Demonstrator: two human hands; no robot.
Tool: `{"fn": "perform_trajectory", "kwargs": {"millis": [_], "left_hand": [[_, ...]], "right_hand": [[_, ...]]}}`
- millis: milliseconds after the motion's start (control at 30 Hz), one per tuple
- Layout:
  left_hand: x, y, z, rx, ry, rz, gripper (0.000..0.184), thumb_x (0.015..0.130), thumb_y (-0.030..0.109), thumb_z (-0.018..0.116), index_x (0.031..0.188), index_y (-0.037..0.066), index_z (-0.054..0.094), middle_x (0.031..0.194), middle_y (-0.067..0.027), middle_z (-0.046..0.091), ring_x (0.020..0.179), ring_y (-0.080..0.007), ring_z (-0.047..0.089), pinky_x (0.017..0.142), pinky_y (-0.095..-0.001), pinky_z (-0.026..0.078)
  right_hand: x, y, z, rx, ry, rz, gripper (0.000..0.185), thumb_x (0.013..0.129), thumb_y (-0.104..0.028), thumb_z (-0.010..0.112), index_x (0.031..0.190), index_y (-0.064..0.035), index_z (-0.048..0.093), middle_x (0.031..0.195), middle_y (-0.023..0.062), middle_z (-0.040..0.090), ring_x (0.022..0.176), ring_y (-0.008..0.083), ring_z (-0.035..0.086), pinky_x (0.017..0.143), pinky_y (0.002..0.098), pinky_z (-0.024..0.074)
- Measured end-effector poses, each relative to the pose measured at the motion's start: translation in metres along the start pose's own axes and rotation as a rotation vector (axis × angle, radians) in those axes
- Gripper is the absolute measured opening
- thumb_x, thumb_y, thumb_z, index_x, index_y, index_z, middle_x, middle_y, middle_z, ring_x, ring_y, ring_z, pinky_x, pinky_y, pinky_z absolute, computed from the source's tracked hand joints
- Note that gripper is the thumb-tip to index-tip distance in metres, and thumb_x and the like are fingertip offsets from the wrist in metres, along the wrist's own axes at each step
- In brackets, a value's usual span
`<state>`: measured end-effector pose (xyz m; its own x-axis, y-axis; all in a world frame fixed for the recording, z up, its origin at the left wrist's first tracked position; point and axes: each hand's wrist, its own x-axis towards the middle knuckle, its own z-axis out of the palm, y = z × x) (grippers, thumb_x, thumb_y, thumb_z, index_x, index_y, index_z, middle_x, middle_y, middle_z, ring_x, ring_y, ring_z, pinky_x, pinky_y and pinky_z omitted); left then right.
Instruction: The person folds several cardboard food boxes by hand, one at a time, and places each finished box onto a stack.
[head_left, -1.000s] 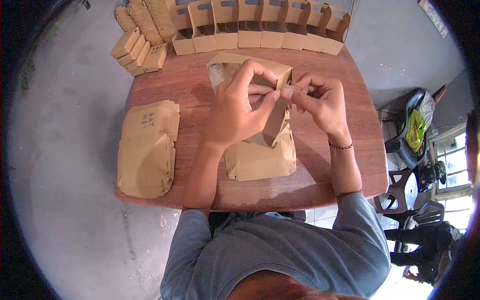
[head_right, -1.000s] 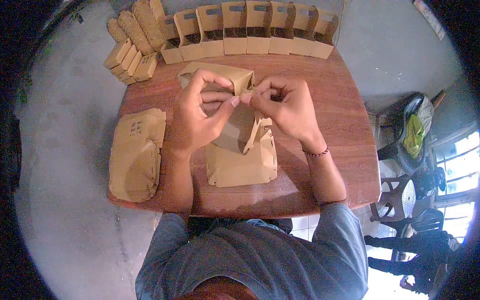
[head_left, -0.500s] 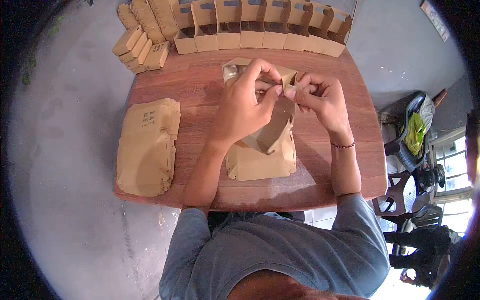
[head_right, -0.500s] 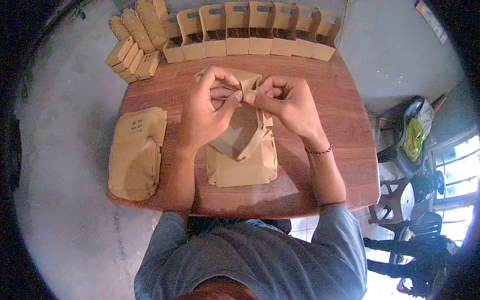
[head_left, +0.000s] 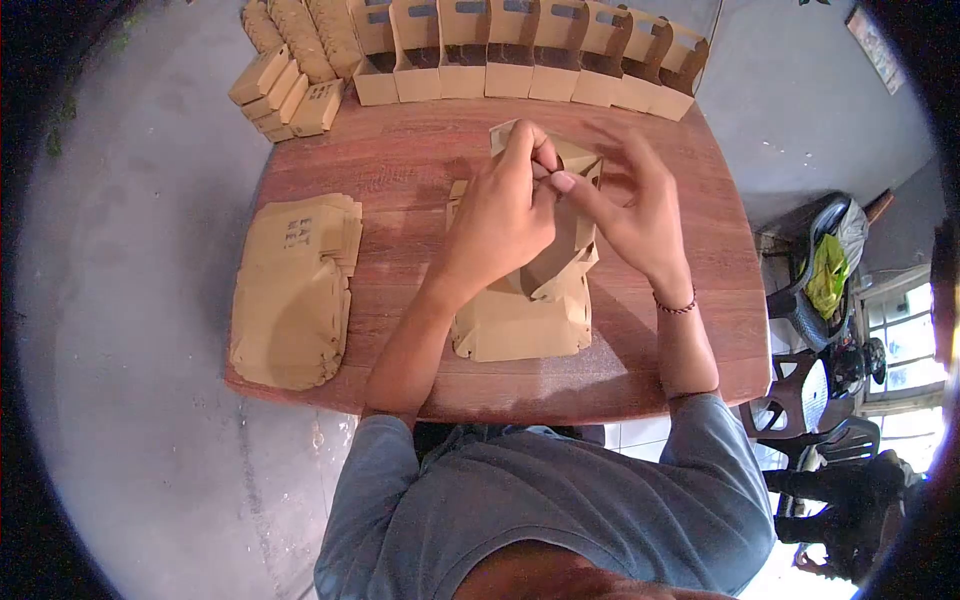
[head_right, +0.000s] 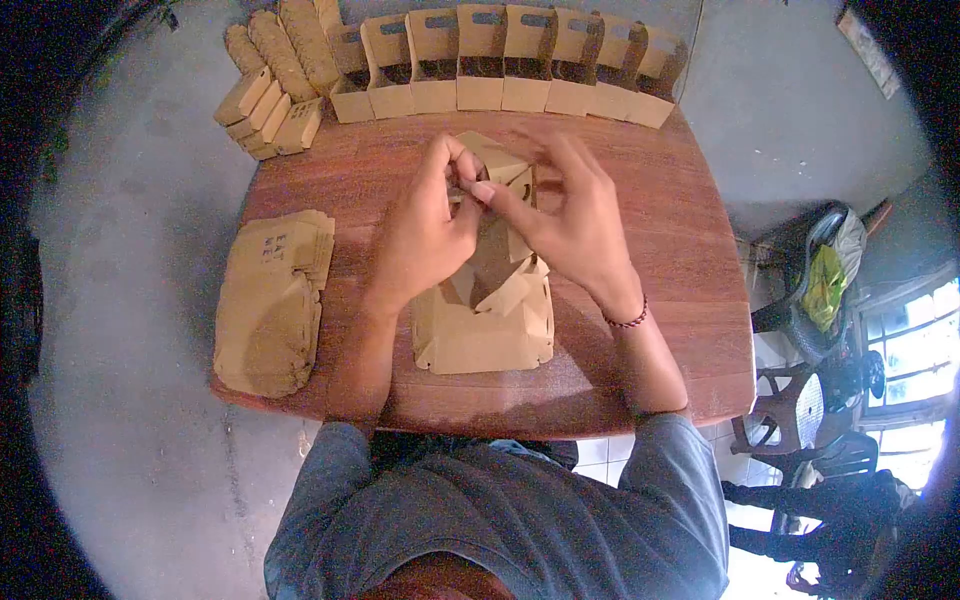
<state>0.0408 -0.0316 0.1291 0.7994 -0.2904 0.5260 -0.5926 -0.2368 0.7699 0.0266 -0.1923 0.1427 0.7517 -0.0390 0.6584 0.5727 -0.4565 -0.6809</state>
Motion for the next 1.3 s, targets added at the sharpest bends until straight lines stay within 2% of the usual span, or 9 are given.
{"fn": "perform_trajectory", "kwargs": {"millis": [100, 233, 300, 633, 833, 1000, 1100, 1233, 1300], "left_hand": [[0.000, -0.001, 0.005, 0.085, 0.054, 0.032, 0.027, 0.090, -0.003, 0.062, 0.105, 0.004, 0.041, 0.091, -0.0130, 0.061, 0.087, -0.0239, 0.066, 0.078, -0.0359, 0.051], [-0.001, 0.005, 0.006, 0.099, 0.048, -0.019, 0.031, 0.089, -0.005, 0.061, 0.110, 0.004, 0.040, 0.095, -0.0168, 0.064, 0.089, -0.0273, 0.069, 0.077, -0.0377, 0.052], [0.000, 0.001, 0.009, 0.069, 0.051, 0.069, 0.033, 0.087, -0.006, 0.057, 0.111, 0.003, 0.035, 0.090, -0.0218, 0.064, 0.087, -0.0433, 0.066, 0.071, -0.0511, 0.049], [-0.001, 0.003, 0.011, 0.152, 0.101, 0.026, 0.033, 0.087, -0.003, 0.059, 0.110, 0.003, 0.036, 0.086, -0.0209, 0.065, 0.082, -0.0435, 0.066, 0.069, -0.0523, 0.048], [-0.001, 0.003, 0.018, 0.258, 0.140, 0.072, 0.033, 0.086, -0.002, 0.062, 0.108, 0.003, 0.039, 0.085, -0.0197, 0.064, 0.080, -0.0421, 0.065, 0.067, -0.0512, 0.049], [0.003, -0.003, 0.019, 0.055, 0.222, 0.179, 0.023, 0.084, 0.000, 0.066, 0.102, 0.003, 0.052, 0.087, -0.0156, 0.068, 0.074, -0.0335, 0.068, 0.067, -0.0436, 0.052], [0.001, 0.002, 0.016, -0.028, 0.196, 0.118, 0.011, 0.086, 0.002, 0.063, 0.098, 0.002, 0.063, 0.090, -0.0137, 0.070, 0.071, -0.0298, 0.068, 0.067, -0.0401, 0.053], [-0.002, 0.004, 0.011, -0.105, 0.076, -0.030, 0.015, 0.087, 0.002, 0.059, 0.099, 0.001, 0.068, 0.092, -0.0140, 0.070, 0.075, -0.0308, 0.068, 0.071, -0.0398, 0.053], [-0.001, 0.005, 0.010, -0.072, 0.059, 0.121, 0.019, 0.086, 0.002, 0.058, 0.102, -0.001, 0.068, 0.098, -0.0164, 0.069, 0.087, -0.0323, 0.066, 0.076, -0.0403, 0.052]], "right_hand": [[-0.001, 0.010, -0.004, 0.048, -0.193, 0.218, 0.036, 0.081, -0.017, 0.080, 0.112, -0.0021, 0.071, 0.094, 0.0121, 0.073, 0.084, 0.0150, 0.070, 0.073, 0.0295, 0.0557], [-0.005, 0.021, 0.000, 0.130, -0.158, 0.177, 0.030, 0.083, -0.012, 0.074, 0.111, -0.0037, 0.072, 0.093, 0.0122, 0.073, 0.085, 0.0152, 0.070, 0.074, 0.0304, 0.0564], [-0.006, 0.017, -0.001, 0.101, -0.168, 0.231, 0.026, 0.083, -0.008, 0.070, 0.109, -0.0023, 0.073, 0.092, 0.0130, 0.073, 0.084, 0.0160, 0.071, 0.074, 0.0311, 0.0570], [-0.007, 0.019, 0.004, 0.059, -0.092, 0.099, 0.026, 0.082, -0.009, 0.070, 0.106, -0.0030, 0.073, 0.092, 0.0137, 0.073, 0.079, 0.0189, 0.070, 0.071, 0.0300, 0.0549], [-0.007, 0.023, 0.004, 0.118, -0.116, 0.145, 0.029, 0.082, -0.008, 0.070, 0.110, -0.0030, 0.072, 0.096, 0.0121, 0.073, 0.083, 0.0140, 0.070, 0.073, 0.0295, 0.0554], [-0.004, 0.021, 0.000, 0.412, -0.126, 0.220, 0.030, 0.087, -0.001, 0.064, 0.117, 0.0033, 0.067, 0.108, 0.0089, 0.072, 0.094, 0.0131, 0.067, 0.082, 0.0263, 0.0553], [-0.001, 0.019, -0.005, 0.477, -0.149, 0.291, 0.030, 0.090, -0.001, 0.064, 0.119, 0.0047, 0.066, 0.115, 0.0091, 0.070, 0.096, 0.0119, 0.066, 0.081, 0.0246, 0.0544], [0.002, 0.012, -0.010, 0.487, -0.157, 0.366, 0.028, 0.091, -0.002, 0.066, 0.119, 0.0039, 0.066, 0.121, 0.0097, 0.068, 0.097, 0.0091, 0.064, 0.079, 0.0232, 0.0536], [0.002, 0.010, -0.009, 0.557, -0.139, 0.349, 0.028, 0.092, -0.002, 0.066, 0.119, 0.0027, 0.067, 0.121, 0.0091, 0.069, 0.093, 0.0067, 0.063, 0.075, 0.0221, 0.0525]]}}
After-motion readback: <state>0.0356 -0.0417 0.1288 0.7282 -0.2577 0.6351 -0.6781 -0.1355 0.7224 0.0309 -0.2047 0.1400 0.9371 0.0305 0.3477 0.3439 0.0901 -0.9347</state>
